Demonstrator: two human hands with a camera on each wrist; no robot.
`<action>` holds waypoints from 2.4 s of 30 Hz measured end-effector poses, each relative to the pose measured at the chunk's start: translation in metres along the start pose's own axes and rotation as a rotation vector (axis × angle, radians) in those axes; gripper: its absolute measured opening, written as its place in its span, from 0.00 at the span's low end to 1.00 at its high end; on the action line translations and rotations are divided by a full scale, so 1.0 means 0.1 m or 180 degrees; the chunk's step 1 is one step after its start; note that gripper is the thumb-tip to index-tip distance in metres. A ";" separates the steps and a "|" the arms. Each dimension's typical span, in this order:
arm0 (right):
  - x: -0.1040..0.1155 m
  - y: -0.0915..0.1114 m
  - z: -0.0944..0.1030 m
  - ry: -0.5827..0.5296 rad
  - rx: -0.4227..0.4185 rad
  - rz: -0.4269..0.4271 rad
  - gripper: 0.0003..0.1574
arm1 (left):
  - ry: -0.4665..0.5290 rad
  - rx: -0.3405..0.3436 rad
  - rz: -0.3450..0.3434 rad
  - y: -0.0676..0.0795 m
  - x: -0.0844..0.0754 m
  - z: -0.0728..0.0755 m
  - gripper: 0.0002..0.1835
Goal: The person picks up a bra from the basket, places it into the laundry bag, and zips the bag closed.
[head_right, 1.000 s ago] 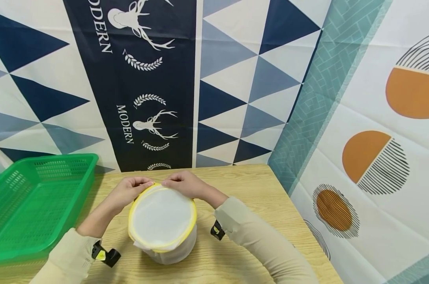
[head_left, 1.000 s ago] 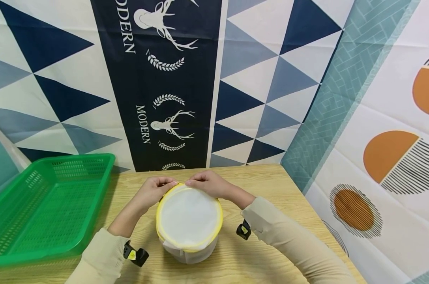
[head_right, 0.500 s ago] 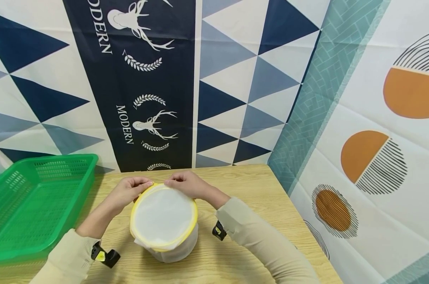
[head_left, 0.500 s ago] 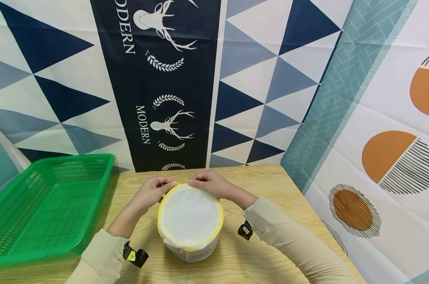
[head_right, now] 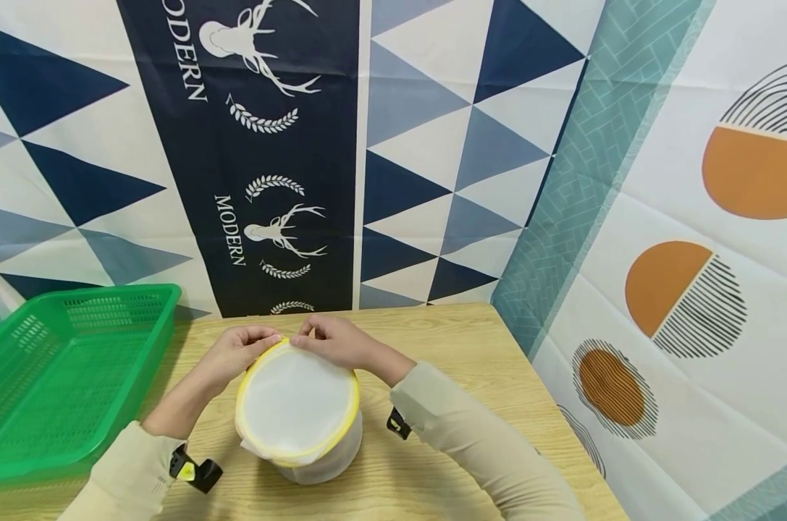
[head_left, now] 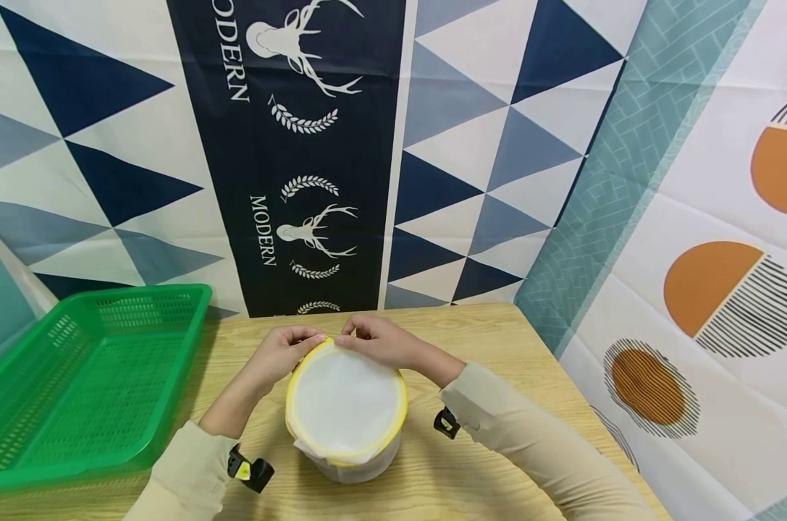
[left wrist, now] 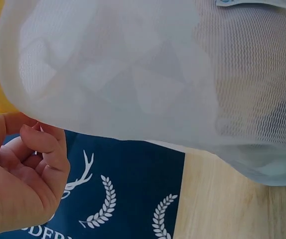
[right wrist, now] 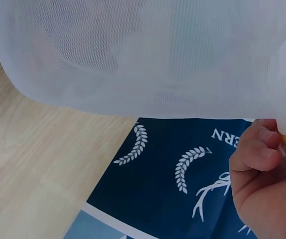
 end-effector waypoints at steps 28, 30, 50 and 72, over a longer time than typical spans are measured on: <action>0.00 -0.02 -0.03 -0.0113 0.0074 -0.0156 0.13 | -0.0099 -0.0039 0.0028 -0.03 -0.01 0.02 0.16; -0.02 -0.02 -0.03 -0.0131 0.0050 -0.0190 0.14 | -0.0100 -0.0042 0.0028 -0.03 -0.01 0.03 0.16; -0.09 0.00 0.01 -0.0129 0.0007 -0.0210 0.14 | -0.0041 -0.0016 0.0036 -0.01 0.02 0.04 0.16; -0.02 -0.03 -0.11 -0.0173 0.0192 -0.0157 0.13 | -0.0103 -0.0011 0.0000 -0.01 0.02 0.01 0.17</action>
Point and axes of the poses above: each hand's wrist, its own y-axis away from the middle knuckle, its own z-axis out of the back of the hand, x = y × z, the point moved 10 cm from there along -y, towards the middle knuckle, and after that the axes turned 4 degrees about x, right-handed, at the moved point
